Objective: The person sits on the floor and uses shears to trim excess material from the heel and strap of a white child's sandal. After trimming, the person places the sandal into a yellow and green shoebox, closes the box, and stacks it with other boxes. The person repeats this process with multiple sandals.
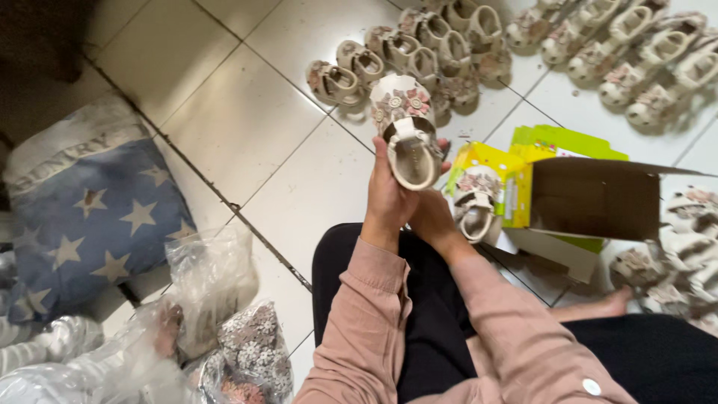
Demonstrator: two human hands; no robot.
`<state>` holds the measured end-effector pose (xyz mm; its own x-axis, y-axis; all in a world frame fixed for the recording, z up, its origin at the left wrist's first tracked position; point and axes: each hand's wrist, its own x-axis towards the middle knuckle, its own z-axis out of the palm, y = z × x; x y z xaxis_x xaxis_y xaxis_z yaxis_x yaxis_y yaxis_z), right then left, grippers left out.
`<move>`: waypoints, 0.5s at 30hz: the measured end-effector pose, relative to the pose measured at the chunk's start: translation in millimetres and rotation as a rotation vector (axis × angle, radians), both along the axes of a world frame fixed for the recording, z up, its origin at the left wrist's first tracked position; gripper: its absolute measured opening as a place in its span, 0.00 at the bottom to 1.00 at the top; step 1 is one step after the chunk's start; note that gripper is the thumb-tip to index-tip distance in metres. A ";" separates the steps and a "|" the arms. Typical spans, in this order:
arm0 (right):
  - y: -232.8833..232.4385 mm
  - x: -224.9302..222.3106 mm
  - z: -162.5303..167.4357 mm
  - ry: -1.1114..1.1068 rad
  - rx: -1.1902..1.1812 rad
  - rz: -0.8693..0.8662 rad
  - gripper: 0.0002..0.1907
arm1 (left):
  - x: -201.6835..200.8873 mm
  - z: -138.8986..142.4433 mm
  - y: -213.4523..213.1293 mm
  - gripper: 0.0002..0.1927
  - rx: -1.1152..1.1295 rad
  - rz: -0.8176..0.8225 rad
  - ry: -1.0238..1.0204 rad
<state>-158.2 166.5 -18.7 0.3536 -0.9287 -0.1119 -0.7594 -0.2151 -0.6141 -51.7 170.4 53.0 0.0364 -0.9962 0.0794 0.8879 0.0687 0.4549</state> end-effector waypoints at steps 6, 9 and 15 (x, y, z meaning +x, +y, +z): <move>-29.6 47.7 -30.7 -0.137 -0.123 0.091 0.35 | 14.5 6.6 -2.0 0.34 -0.110 0.151 -0.109; -31.9 54.5 -18.8 -0.371 -0.086 -0.013 0.35 | 21.2 7.4 -6.6 0.36 -0.109 0.127 -0.075; -21.1 50.0 -11.1 -0.397 -0.287 0.053 0.39 | 27.3 0.1 -8.3 0.35 -0.151 -0.023 0.126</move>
